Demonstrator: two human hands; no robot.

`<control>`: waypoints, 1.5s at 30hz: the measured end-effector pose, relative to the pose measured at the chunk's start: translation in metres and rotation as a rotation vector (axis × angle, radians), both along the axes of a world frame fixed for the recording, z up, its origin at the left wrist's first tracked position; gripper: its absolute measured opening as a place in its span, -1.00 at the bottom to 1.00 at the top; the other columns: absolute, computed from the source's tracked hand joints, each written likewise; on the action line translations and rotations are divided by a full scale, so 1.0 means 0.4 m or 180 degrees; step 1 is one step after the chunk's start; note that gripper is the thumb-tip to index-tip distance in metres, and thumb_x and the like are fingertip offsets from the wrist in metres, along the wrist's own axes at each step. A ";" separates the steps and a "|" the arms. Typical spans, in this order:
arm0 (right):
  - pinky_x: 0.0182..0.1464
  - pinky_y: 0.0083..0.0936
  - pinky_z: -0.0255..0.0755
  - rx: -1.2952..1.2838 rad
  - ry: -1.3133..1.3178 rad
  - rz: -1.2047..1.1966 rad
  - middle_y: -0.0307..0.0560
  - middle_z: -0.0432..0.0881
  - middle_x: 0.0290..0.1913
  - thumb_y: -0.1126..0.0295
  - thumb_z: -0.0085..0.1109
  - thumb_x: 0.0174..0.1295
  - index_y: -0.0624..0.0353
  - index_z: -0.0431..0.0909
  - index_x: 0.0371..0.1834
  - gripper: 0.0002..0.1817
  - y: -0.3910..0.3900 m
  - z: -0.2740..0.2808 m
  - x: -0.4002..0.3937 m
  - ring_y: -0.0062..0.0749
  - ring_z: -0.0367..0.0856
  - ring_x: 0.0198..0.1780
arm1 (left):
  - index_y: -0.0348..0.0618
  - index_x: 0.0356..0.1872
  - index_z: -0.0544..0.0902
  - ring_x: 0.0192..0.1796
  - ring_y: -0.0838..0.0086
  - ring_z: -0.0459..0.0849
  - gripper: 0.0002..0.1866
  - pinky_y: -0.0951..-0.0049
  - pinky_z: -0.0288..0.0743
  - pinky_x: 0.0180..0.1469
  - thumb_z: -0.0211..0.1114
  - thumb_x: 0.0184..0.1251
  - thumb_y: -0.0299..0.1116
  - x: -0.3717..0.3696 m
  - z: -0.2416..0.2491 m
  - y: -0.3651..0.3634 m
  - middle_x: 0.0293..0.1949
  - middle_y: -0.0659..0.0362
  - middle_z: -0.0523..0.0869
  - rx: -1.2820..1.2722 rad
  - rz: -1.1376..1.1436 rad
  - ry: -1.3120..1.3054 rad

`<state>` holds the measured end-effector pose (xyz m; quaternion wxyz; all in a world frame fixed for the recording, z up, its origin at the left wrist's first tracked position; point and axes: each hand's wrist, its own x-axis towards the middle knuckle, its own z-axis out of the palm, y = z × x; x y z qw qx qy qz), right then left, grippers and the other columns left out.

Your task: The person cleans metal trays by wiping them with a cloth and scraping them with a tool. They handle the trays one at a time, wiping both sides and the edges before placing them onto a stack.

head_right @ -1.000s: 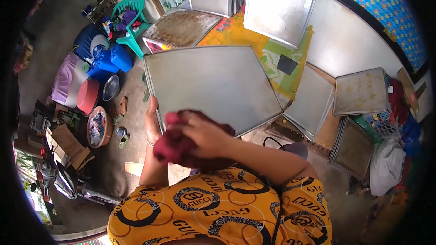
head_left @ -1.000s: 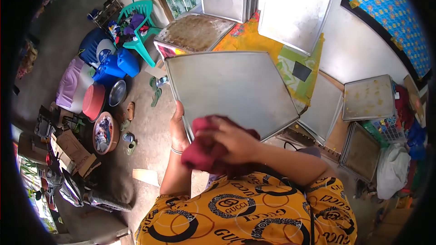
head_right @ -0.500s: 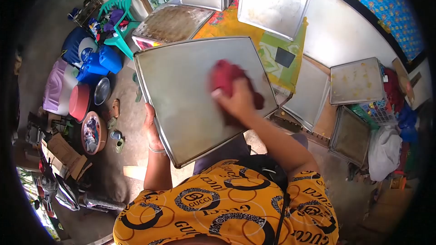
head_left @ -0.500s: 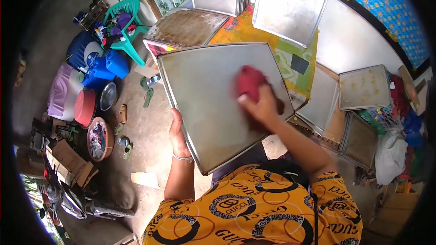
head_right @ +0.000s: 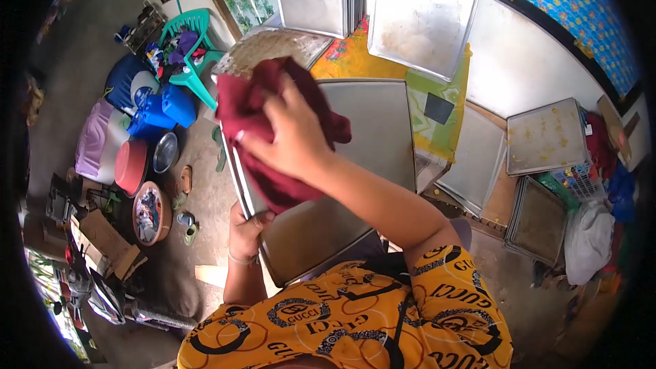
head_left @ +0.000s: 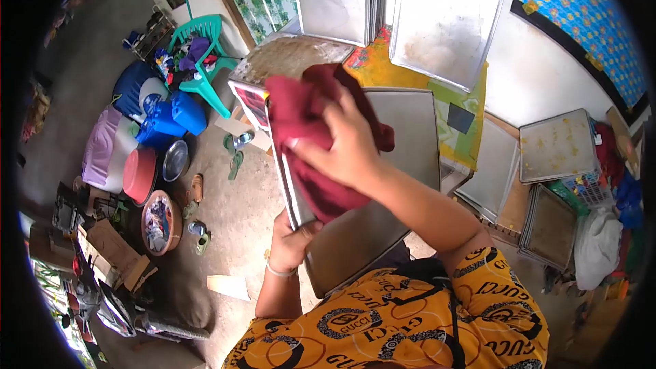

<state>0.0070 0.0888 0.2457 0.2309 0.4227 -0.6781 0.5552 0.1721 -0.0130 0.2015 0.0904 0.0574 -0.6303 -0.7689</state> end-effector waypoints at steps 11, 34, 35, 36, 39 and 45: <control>0.30 -0.20 0.19 0.0126 -0.0483 -0.1201 0.36 0.36 0.19 0.09 0.35 0.01 0.44 0.41 0.08 -0.30 0.145 -0.194 -0.258 0.16 0.31 0.26 | -0.33 -0.07 0.50 -0.28 0.57 0.53 -0.64 0.59 0.39 -0.20 0.30 0.05 -0.57 -0.023 -0.022 -0.035 -0.29 0.23 0.60 -0.0044 0.0217 0.0160; 0.26 -0.08 0.21 0.2396 -0.1021 -0.2124 0.33 0.31 0.14 0.12 0.26 0.05 0.20 0.42 0.13 -0.40 0.570 -0.583 -0.129 0.22 0.26 0.21 | -0.36 0.05 0.42 -0.26 0.30 0.62 -0.42 0.38 0.58 -0.18 0.16 -0.16 -0.45 -0.075 -0.037 -0.048 -0.25 0.04 0.58 0.0228 0.0940 -0.0050; 0.25 -0.09 0.23 0.2407 -0.1095 -0.2178 0.33 0.29 0.16 0.16 0.29 0.00 0.20 0.41 0.14 -0.38 0.592 -0.601 -0.087 0.21 0.28 0.21 | -0.35 0.06 0.41 -0.25 0.28 0.63 -0.43 0.37 0.60 -0.18 0.16 -0.13 -0.45 -0.076 -0.038 -0.054 -0.23 0.03 0.58 0.0338 0.0812 -0.0081; 0.23 -0.10 0.26 0.2417 -0.1321 -0.2091 0.33 0.29 0.15 0.16 0.29 0.01 0.20 0.40 0.15 -0.38 0.617 -0.606 -0.044 0.20 0.29 0.20 | -0.35 0.07 0.40 -0.23 0.26 0.64 -0.44 0.35 0.61 -0.17 0.17 -0.09 -0.45 -0.076 -0.038 -0.059 -0.21 0.01 0.58 0.0446 0.0685 -0.0117; 0.10 -0.15 0.39 0.2563 -0.1731 -0.1958 0.27 0.36 0.06 0.16 0.27 0.02 0.19 0.37 0.15 -0.38 0.681 -0.609 0.040 0.13 0.40 0.10 | -0.34 0.09 0.41 -0.16 0.24 0.65 -0.47 0.32 0.60 -0.13 0.17 0.00 -0.42 -0.100 0.024 -0.012 -0.15 -0.02 0.60 0.0862 0.0212 0.0010; -0.10 -0.16 0.46 0.2713 -0.1261 -0.1116 0.07 0.49 -0.17 0.12 0.25 0.02 0.18 0.45 -0.08 -0.53 0.694 -0.517 0.104 0.01 0.54 -0.11 | -0.31 0.09 0.41 -0.09 0.18 0.64 -0.49 0.22 0.56 0.01 0.16 0.04 -0.39 -0.104 0.018 -0.013 -0.10 -0.03 0.60 0.1317 0.0286 -0.0195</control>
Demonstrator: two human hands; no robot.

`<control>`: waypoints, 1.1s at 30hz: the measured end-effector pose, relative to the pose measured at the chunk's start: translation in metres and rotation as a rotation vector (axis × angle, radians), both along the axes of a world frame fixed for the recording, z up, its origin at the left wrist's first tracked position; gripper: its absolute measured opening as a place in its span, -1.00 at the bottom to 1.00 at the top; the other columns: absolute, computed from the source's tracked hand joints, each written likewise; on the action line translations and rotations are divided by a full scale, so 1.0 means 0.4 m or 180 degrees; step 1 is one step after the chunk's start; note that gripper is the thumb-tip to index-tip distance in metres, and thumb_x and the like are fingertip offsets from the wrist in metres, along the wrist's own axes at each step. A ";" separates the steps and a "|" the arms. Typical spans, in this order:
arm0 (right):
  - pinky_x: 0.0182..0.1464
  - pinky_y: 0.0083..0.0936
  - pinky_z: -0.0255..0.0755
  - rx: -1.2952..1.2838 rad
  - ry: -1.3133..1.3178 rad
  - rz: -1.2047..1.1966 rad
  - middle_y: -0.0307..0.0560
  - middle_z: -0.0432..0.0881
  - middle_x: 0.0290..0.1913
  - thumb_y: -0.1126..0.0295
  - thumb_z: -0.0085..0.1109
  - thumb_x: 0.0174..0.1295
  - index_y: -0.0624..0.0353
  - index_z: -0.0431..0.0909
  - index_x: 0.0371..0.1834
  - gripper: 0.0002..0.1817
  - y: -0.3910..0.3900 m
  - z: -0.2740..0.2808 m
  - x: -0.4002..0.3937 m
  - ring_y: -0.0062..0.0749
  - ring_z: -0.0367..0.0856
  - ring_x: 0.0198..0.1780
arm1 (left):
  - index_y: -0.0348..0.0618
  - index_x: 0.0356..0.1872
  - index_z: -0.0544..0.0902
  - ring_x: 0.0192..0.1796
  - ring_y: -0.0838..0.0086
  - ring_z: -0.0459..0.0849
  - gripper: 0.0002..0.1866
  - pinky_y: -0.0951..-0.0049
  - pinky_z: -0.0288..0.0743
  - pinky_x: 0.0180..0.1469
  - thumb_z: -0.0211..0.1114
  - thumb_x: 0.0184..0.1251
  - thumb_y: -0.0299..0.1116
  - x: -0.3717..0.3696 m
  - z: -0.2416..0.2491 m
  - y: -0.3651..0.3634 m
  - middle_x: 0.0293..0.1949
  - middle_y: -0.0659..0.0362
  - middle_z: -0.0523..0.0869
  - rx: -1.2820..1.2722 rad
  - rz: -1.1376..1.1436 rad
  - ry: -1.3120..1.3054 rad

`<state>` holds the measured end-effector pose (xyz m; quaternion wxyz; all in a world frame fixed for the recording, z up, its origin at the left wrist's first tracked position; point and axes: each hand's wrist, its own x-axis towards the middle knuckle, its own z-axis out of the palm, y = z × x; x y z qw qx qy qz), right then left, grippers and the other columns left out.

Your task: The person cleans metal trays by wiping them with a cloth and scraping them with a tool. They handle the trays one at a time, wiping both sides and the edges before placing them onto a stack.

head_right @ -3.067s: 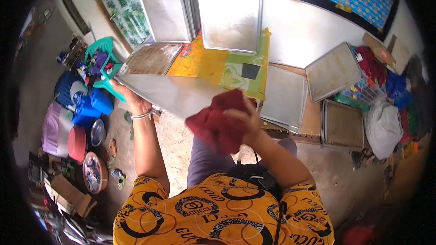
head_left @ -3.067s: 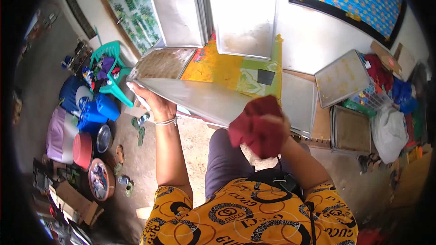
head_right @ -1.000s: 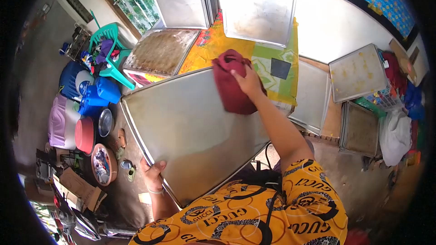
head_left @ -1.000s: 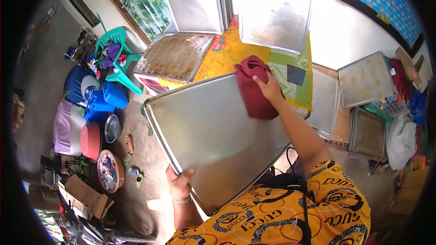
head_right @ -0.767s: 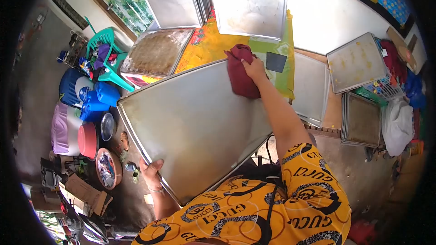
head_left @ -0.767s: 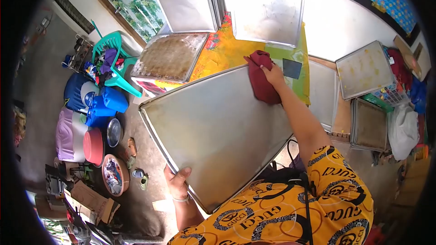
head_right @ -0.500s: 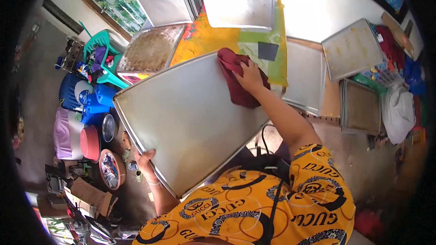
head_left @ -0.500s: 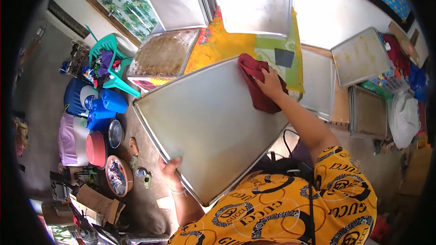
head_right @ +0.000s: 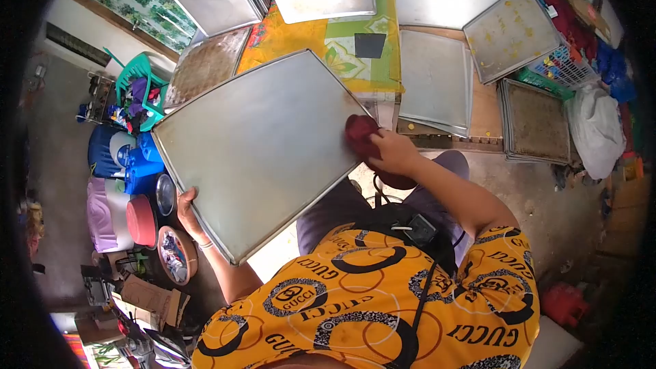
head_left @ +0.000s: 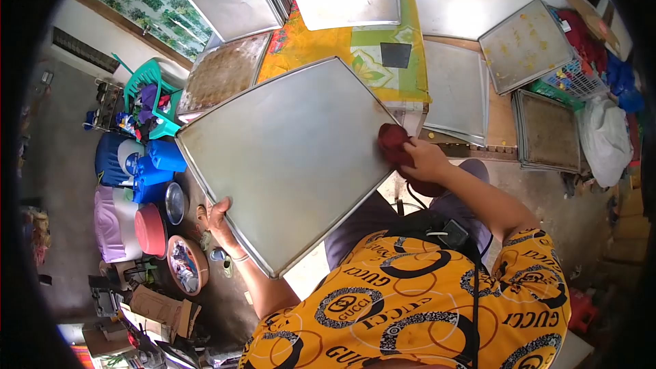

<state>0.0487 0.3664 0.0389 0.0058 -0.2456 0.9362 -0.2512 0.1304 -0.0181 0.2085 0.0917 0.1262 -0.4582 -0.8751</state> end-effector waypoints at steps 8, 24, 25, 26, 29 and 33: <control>-0.23 -0.25 0.46 -0.0487 0.0462 0.2385 -0.07 0.51 -0.24 0.01 0.23 0.03 0.07 0.53 -0.25 -0.61 -0.243 0.262 0.097 -0.13 0.55 -0.22 | -0.33 0.08 0.41 -0.08 0.14 0.65 -0.54 0.19 0.55 0.01 0.14 0.14 -0.35 0.006 -0.003 0.018 -0.09 -0.09 0.61 0.0463 -0.0197 0.0090; -0.16 -0.23 0.49 -0.1602 0.1262 0.1040 0.00 0.58 -0.16 0.09 0.29 -0.07 0.17 0.53 -0.15 -0.53 -0.497 0.411 -0.029 0.02 0.57 -0.19 | -0.13 0.06 0.48 -0.20 0.45 0.63 -0.63 0.43 0.55 -0.19 0.11 0.39 -0.11 0.061 0.042 0.100 -0.21 0.16 0.64 0.0010 0.0134 0.0214; -0.15 -0.17 0.49 -0.1464 0.1289 0.0485 0.01 0.61 -0.17 0.06 0.25 -0.03 0.14 0.55 -0.18 -0.56 -0.482 0.369 -0.096 -0.05 0.59 -0.14 | -0.13 0.08 0.47 -0.14 0.44 0.62 -0.61 0.41 0.54 -0.12 0.12 0.38 -0.10 0.066 0.037 0.099 -0.17 0.16 0.63 -0.0232 0.0149 0.0116; -0.12 -0.18 0.50 -0.1253 0.0994 0.0105 0.04 0.62 -0.18 0.06 0.21 0.04 0.16 0.55 -0.11 -0.55 -0.460 0.320 -0.160 -0.04 0.60 -0.14 | -0.13 0.09 0.47 -0.14 0.44 0.62 -0.60 0.41 0.54 -0.12 0.13 0.38 -0.09 0.062 0.041 0.105 -0.15 0.16 0.62 -0.0124 0.0227 0.0128; -0.08 -0.15 0.49 -0.0296 0.0631 -0.0761 0.10 0.62 -0.14 -0.01 0.16 0.11 0.17 0.51 -0.03 -0.49 -0.345 0.156 -0.282 -0.01 0.60 -0.09 | -0.14 0.11 0.45 -0.13 0.42 0.62 -0.58 0.41 0.54 -0.11 0.12 0.39 -0.09 0.059 0.015 0.083 -0.10 0.16 0.61 0.0045 0.0336 0.0138; -0.08 -0.08 0.48 0.0528 0.0236 -0.1185 0.08 0.58 -0.09 0.03 0.17 0.11 0.14 0.48 -0.04 -0.52 -0.184 0.069 -0.263 0.02 0.59 -0.08 | -0.16 0.13 0.44 -0.14 0.43 0.62 -0.59 0.44 0.53 -0.10 0.08 0.41 -0.11 0.061 -0.032 0.052 -0.10 0.16 0.61 -0.0010 0.0374 0.0410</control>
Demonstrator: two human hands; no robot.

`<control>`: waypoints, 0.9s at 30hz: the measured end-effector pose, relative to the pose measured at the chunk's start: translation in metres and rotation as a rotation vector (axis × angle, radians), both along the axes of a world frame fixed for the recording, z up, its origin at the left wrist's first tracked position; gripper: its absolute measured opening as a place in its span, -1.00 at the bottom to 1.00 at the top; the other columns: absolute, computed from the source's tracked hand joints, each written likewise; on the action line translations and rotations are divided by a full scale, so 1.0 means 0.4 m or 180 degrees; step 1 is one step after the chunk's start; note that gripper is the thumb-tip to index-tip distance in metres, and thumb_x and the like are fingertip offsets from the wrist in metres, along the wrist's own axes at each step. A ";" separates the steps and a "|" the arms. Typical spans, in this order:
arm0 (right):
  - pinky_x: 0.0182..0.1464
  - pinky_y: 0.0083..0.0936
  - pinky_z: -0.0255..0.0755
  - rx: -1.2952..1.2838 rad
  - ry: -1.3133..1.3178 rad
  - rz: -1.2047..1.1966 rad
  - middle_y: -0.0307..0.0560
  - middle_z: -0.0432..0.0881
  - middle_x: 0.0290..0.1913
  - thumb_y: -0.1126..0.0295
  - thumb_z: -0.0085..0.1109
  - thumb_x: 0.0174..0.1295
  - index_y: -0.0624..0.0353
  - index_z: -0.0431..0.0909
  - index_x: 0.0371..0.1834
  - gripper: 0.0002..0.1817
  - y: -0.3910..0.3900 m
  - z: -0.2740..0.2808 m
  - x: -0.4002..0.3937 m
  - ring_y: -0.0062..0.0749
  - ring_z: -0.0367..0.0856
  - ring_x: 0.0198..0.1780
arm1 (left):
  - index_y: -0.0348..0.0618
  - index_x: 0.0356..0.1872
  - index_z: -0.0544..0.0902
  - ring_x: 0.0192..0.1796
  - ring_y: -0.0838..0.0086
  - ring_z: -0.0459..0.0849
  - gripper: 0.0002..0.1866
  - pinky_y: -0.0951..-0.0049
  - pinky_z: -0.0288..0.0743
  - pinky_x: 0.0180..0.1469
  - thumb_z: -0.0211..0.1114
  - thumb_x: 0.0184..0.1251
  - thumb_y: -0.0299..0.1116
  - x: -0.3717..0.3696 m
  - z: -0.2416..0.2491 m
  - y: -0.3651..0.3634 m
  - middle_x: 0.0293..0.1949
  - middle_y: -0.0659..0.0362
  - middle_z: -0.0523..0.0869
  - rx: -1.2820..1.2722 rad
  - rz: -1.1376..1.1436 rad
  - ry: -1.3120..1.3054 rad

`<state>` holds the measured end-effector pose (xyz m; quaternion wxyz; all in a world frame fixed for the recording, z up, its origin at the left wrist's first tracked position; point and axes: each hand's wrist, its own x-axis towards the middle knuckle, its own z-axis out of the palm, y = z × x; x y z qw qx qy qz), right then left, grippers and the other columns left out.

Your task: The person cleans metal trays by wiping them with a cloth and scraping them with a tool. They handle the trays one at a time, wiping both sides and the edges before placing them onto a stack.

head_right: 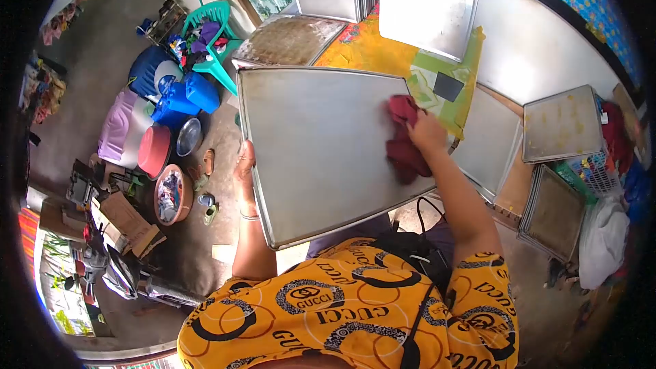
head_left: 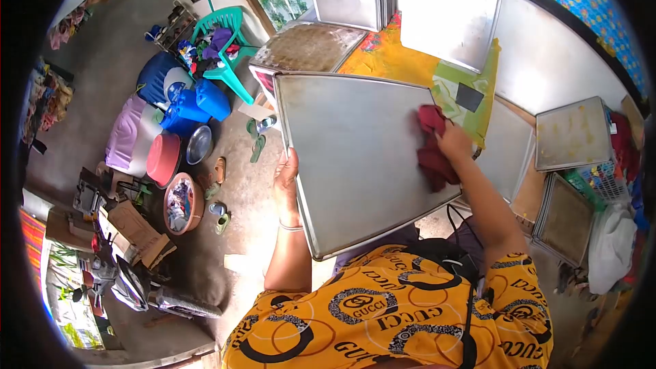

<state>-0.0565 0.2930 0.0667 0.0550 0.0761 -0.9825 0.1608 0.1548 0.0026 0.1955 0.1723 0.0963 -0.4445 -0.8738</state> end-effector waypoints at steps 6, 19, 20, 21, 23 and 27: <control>-0.12 -0.10 0.51 0.0702 -0.0298 -0.0185 -0.02 0.57 -0.07 0.09 0.24 0.00 0.03 0.49 0.01 -0.51 0.202 -0.029 0.102 -0.07 0.60 -0.08 | -0.20 0.06 0.50 -0.14 0.46 0.63 -0.65 0.47 0.53 -0.09 0.08 0.42 -0.18 -0.003 -0.008 -0.025 -0.11 0.16 0.63 -0.0167 0.0053 0.0098; -0.04 -0.21 0.49 -0.5822 -0.1933 0.0001 -0.07 0.64 -0.07 0.00 0.09 0.22 0.19 0.51 0.02 -0.50 0.060 0.255 -0.113 -0.15 0.63 -0.09 | -0.34 0.07 0.50 -0.05 0.19 0.64 -0.52 0.22 0.50 0.08 0.33 0.11 -0.38 0.099 0.297 -0.071 -0.04 -0.05 0.62 -0.1870 -0.0351 0.1589; -0.04 -0.24 0.49 -0.6346 -0.2548 0.0042 -0.09 0.64 -0.06 0.01 0.07 0.24 0.20 0.51 0.02 -0.51 0.045 0.274 -0.105 -0.18 0.63 -0.09 | -0.34 0.08 0.50 -0.01 0.16 0.63 -0.52 0.17 0.48 0.10 0.33 0.11 -0.41 0.096 0.299 -0.075 -0.03 -0.06 0.62 -0.2122 -0.0542 0.1738; -0.01 -0.25 0.49 -0.6511 -0.2593 0.0496 -0.07 0.63 -0.04 0.05 0.09 0.21 0.20 0.49 0.04 -0.52 0.032 0.263 -0.117 -0.18 0.62 -0.07 | -0.34 0.08 0.51 0.03 0.12 0.61 -0.53 0.12 0.45 0.13 0.33 0.10 -0.44 0.089 0.295 -0.081 -0.03 -0.07 0.61 -0.2378 -0.0733 0.1886; 0.00 -0.26 0.48 -0.6704 -0.2756 0.0729 -0.06 0.62 -0.03 0.07 0.10 0.19 0.20 0.48 0.05 -0.51 0.012 0.251 -0.131 -0.18 0.61 -0.06 | -0.24 0.13 0.51 0.16 0.01 0.50 -0.55 -0.03 0.31 0.22 0.25 0.15 -0.51 0.033 0.340 -0.091 0.08 -0.05 0.56 -0.3243 -0.1973 0.2439; 0.03 -0.27 0.47 -0.6800 -0.2791 0.0617 -0.05 0.61 -0.01 0.10 0.11 0.15 0.21 0.47 0.07 -0.50 -0.009 0.220 -0.150 -0.18 0.60 -0.04 | 0.16 0.21 0.50 0.38 0.02 0.25 -0.50 -0.22 0.00 0.34 0.12 0.22 -0.48 -0.021 0.466 -0.035 0.29 0.28 0.43 -0.5544 -0.3858 0.2394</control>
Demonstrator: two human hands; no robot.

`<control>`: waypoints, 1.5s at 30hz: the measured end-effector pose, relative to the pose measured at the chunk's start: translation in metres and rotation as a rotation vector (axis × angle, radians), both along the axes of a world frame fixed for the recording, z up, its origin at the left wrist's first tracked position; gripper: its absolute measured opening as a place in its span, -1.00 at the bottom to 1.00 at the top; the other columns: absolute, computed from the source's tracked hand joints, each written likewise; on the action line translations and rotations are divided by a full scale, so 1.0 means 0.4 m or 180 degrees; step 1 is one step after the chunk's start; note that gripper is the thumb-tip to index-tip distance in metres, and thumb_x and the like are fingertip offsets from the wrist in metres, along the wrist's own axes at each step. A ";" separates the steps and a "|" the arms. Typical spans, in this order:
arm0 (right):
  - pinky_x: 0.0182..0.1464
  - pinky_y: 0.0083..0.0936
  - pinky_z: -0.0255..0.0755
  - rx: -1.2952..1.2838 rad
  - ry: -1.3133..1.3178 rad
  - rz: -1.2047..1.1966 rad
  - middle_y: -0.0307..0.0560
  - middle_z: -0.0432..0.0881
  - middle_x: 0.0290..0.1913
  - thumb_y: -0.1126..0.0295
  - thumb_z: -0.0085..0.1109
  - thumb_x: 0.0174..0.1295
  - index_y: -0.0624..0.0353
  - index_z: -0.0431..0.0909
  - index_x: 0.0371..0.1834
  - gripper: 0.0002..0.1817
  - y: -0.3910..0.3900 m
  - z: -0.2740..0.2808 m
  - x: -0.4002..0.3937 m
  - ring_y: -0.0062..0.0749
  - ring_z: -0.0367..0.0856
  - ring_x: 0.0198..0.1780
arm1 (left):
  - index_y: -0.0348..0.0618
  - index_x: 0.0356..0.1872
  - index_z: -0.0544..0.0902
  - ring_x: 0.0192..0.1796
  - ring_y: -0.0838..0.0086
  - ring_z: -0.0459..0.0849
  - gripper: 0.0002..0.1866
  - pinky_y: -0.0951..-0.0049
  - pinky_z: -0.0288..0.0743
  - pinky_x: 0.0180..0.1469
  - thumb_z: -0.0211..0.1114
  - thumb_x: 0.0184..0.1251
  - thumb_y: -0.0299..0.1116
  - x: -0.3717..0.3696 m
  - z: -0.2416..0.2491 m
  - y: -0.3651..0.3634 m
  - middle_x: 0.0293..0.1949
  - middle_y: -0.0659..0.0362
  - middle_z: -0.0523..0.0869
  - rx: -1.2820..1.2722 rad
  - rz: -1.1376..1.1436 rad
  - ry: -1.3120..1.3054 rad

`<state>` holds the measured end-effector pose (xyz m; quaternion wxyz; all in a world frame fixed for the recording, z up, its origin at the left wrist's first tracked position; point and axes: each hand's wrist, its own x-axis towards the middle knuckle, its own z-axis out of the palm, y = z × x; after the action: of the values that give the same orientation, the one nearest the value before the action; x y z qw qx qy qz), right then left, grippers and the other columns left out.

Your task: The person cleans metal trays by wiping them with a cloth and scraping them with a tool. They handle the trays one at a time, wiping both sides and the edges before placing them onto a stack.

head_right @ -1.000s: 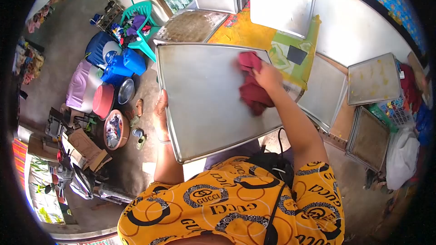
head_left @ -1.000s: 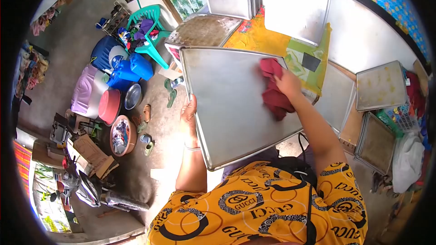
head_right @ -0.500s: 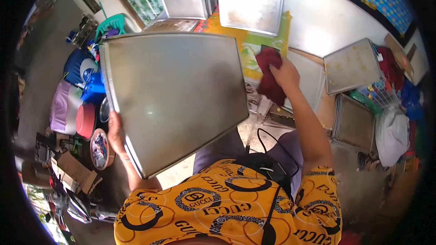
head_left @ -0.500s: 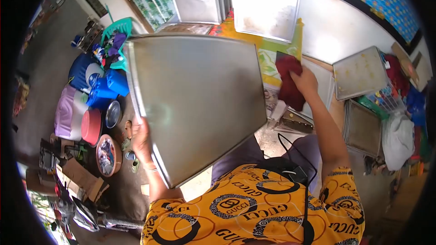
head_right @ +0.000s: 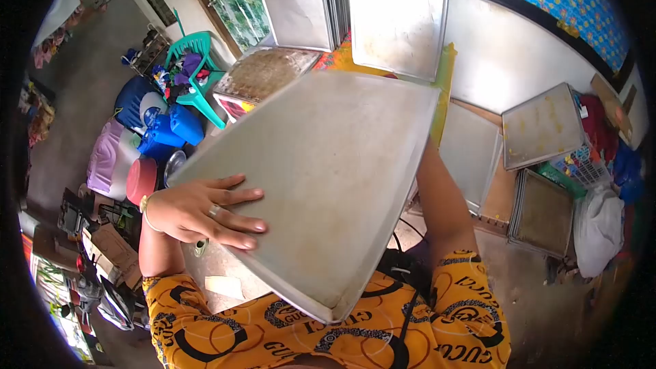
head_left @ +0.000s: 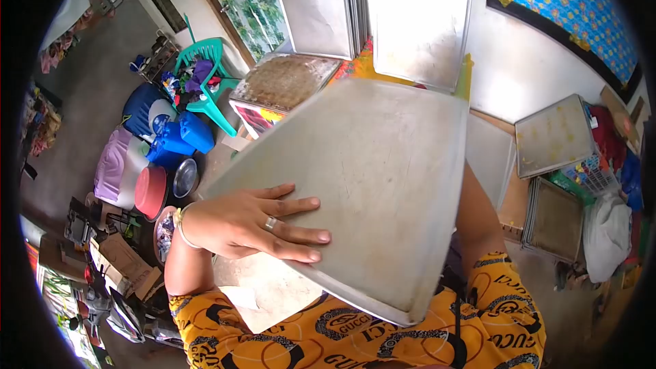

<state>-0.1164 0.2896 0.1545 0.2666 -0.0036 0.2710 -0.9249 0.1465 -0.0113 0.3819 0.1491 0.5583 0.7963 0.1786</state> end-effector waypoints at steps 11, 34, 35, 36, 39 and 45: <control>0.09 -0.29 0.43 0.0638 0.0113 -0.0247 -0.01 0.57 0.03 0.19 0.15 0.05 0.23 0.42 0.12 -0.44 0.240 -0.084 0.033 -0.19 0.57 0.02 | 0.47 0.04 0.61 0.46 0.06 0.09 -0.56 -0.31 -0.35 0.38 0.13 0.10 -0.30 -0.017 -0.156 -0.120 0.40 0.36 0.27 -0.0811 0.2664 0.3996; -0.12 -0.47 0.44 0.3363 0.1715 -0.0168 -0.18 0.58 -0.20 0.40 0.25 -0.20 0.29 0.48 -0.06 -0.49 0.262 -0.105 0.114 -0.43 0.56 -0.22 | -0.25 0.12 0.45 -0.01 0.30 0.66 -0.37 0.25 0.57 0.02 0.16 0.27 0.11 -0.056 -0.424 -0.241 -0.02 0.05 0.64 0.5783 0.2989 -0.3264; -0.09 -0.46 0.43 0.3466 0.1785 -0.0143 -0.17 0.59 -0.19 0.39 0.25 -0.17 0.31 0.47 -0.05 -0.49 0.261 -0.115 0.108 -0.41 0.56 -0.20 | -0.25 0.12 0.45 -0.01 0.31 0.66 -0.38 0.26 0.58 0.00 0.18 0.27 0.09 -0.050 -0.424 -0.238 -0.03 0.05 0.65 0.5707 0.3179 -0.3316; -0.05 -0.43 0.42 0.3713 0.2056 -0.0462 -0.12 0.59 -0.15 0.35 0.27 -0.12 0.33 0.46 -0.01 -0.47 0.241 -0.114 0.109 -0.35 0.56 -0.15 | -0.24 0.12 0.44 -0.03 0.31 0.66 -0.41 0.26 0.57 0.00 0.16 0.29 0.07 -0.047 -0.416 -0.220 -0.04 0.06 0.64 0.5800 0.3197 -0.3253; 0.11 -0.34 0.35 0.4522 0.2913 -0.1645 0.08 0.57 -0.01 0.17 0.31 0.02 0.36 0.40 0.11 -0.36 0.152 -0.107 0.084 -0.14 0.52 0.04 | -0.26 0.16 0.41 -0.05 0.24 0.68 -0.38 0.23 0.57 0.02 0.09 0.32 0.10 -0.060 -0.411 -0.173 0.01 -0.01 0.62 0.6021 0.3107 -0.3215; 0.05 -0.15 0.38 0.5735 0.3866 -0.2037 0.22 0.49 0.03 -0.10 0.06 0.21 0.13 0.47 0.16 -0.39 -0.077 -0.020 0.091 0.13 0.46 0.05 | -0.24 0.20 0.36 0.06 0.31 0.57 -0.36 0.29 0.49 0.09 0.08 0.34 0.10 -0.106 -0.430 -0.047 0.06 0.05 0.56 0.6063 0.2837 -0.3186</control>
<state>-0.0801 0.2586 0.1464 -0.2525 -0.1893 0.9115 -0.2637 0.1040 -0.0303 0.2099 -0.1090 -0.0178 0.3179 0.9417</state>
